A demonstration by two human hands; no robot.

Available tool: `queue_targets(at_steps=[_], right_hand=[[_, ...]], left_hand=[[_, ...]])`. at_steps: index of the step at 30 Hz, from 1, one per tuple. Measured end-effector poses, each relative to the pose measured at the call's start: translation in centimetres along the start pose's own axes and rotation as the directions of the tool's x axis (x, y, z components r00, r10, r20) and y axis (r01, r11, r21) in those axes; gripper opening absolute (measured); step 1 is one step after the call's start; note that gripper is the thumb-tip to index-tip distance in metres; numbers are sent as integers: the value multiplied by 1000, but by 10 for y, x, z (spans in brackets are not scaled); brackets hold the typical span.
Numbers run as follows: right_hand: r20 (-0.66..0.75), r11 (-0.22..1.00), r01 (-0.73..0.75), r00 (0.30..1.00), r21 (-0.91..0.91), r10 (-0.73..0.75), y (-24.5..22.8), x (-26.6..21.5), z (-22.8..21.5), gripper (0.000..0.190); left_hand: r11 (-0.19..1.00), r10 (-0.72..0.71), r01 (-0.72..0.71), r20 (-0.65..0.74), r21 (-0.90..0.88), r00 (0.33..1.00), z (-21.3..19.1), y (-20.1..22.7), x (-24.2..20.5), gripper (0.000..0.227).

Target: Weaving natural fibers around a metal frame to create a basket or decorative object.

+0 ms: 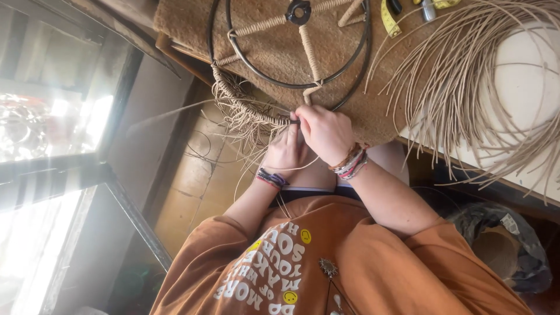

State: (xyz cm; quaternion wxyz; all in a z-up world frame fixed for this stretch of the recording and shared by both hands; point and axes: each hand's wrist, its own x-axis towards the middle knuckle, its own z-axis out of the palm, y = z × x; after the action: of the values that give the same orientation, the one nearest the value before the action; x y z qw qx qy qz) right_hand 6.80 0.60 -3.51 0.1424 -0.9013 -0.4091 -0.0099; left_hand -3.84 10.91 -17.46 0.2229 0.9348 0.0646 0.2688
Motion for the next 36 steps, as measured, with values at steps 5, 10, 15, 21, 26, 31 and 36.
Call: queue_targets(at_steps=[5,10,15,21,26,31,36], right_hand=[[152,966,-46,988,256,7,3,-4,-23,29],[315,34,-346,885,937,342,-3,-59,2,38],[189,522,-204,979,829,81,-1,-62,-21,28],[-202,983,136,973,122,-109,30,-64,7,8],[-469,965,124,883,233,0,16,-52,6,20],[-26,700,-166,967,694,255,13,-47,-21,7],[599,-386,-534,799,753,63,21,-51,3,14]], left_hand=[[962,-269,270,15,-48,963,26,6,-10,32],[732,-533,593,261,-335,805,-49,38,8,16],[780,-170,386,428,-492,888,-127,78,31,17],[836,-81,249,339,-489,937,-126,56,93,16],[690,-334,588,534,-423,776,-112,42,123,11],[-48,-438,719,662,-693,609,-140,25,122,52],[394,-278,454,367,-799,888,-120,36,58,38]])
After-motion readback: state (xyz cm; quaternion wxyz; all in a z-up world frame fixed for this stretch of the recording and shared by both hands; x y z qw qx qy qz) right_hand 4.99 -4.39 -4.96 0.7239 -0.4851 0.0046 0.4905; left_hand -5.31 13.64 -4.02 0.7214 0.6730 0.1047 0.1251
